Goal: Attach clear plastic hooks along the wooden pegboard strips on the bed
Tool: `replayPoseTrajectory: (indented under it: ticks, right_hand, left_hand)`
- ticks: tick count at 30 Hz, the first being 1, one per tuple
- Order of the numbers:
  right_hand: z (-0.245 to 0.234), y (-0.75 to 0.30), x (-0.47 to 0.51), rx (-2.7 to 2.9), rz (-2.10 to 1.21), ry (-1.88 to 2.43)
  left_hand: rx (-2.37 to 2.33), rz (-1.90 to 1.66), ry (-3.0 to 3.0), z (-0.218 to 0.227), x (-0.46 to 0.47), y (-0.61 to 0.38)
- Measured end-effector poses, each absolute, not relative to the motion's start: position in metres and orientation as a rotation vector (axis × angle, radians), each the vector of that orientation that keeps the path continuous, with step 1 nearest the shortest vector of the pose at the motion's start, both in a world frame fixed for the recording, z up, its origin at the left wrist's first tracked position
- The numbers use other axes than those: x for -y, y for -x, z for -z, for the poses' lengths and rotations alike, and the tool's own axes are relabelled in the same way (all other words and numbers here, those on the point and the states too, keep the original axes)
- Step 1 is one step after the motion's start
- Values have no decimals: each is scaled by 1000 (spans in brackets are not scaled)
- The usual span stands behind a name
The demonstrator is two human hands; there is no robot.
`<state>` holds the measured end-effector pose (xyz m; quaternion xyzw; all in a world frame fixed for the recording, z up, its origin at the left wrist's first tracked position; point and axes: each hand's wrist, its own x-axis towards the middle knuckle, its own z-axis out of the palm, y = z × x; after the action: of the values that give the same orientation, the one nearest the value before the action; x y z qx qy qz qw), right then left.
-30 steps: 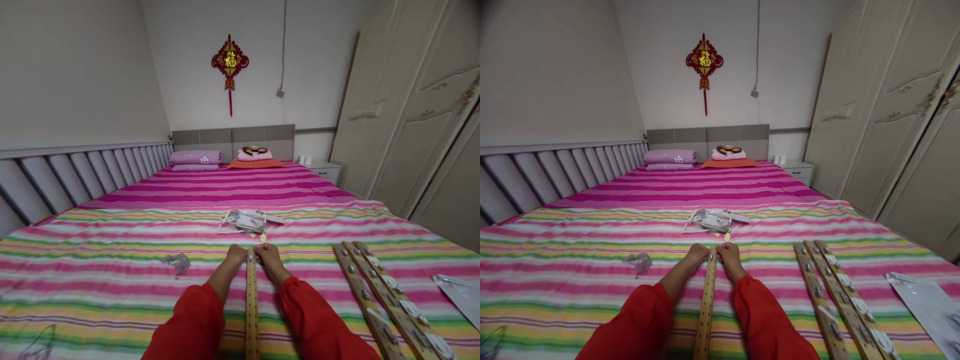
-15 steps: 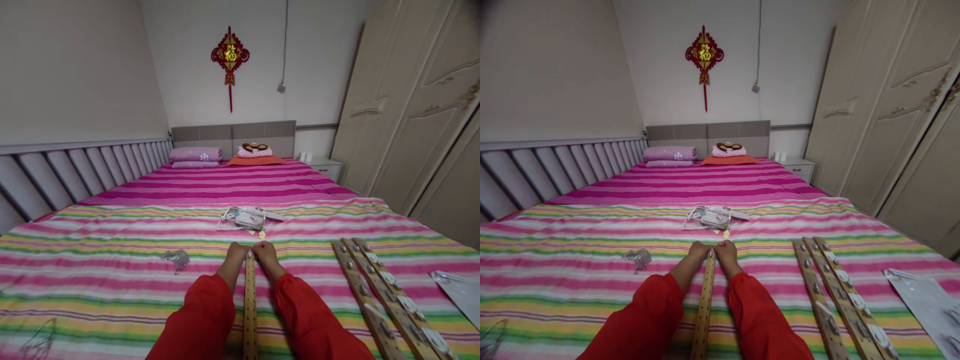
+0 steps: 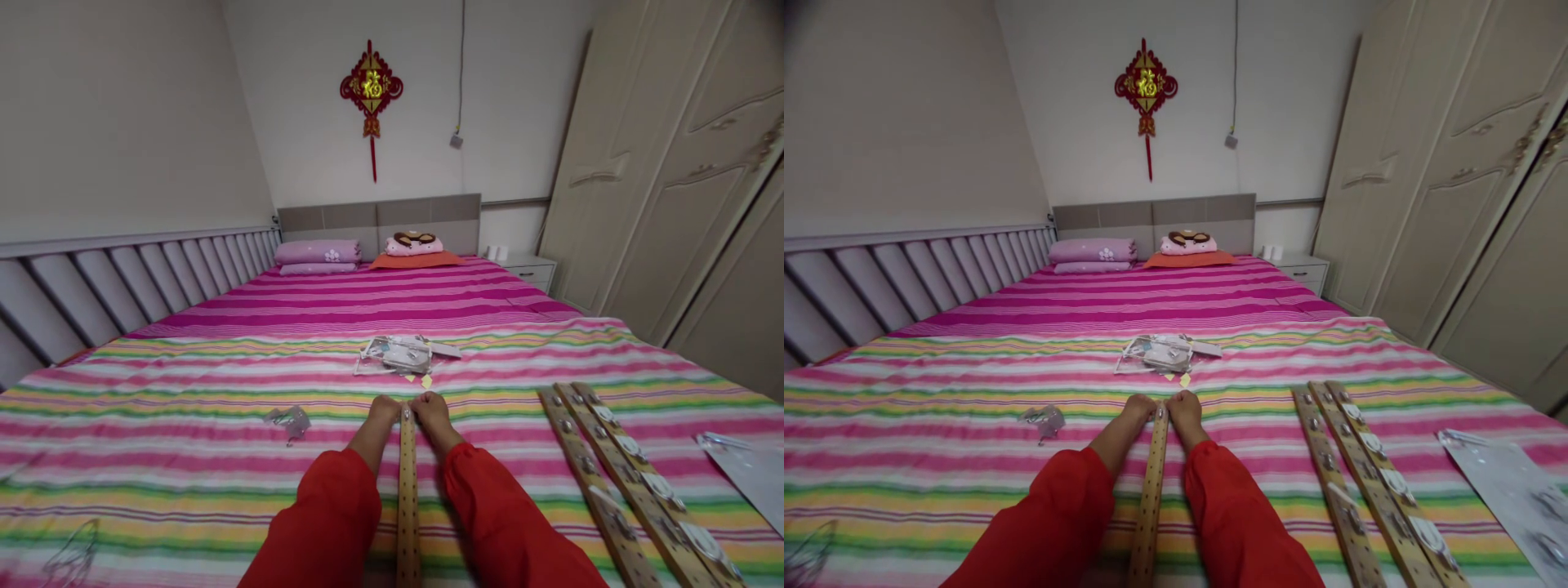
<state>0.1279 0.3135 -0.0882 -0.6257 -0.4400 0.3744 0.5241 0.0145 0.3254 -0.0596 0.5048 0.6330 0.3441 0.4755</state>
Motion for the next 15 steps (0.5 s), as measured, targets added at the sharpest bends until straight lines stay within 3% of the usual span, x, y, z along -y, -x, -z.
replayPoseTrajectory:
  ticks: [15]
  right_hand:
    - [80,-127,-306,947,-982,1421]
  left_hand:
    - [-1196,-800,-1124,42,-295,1]
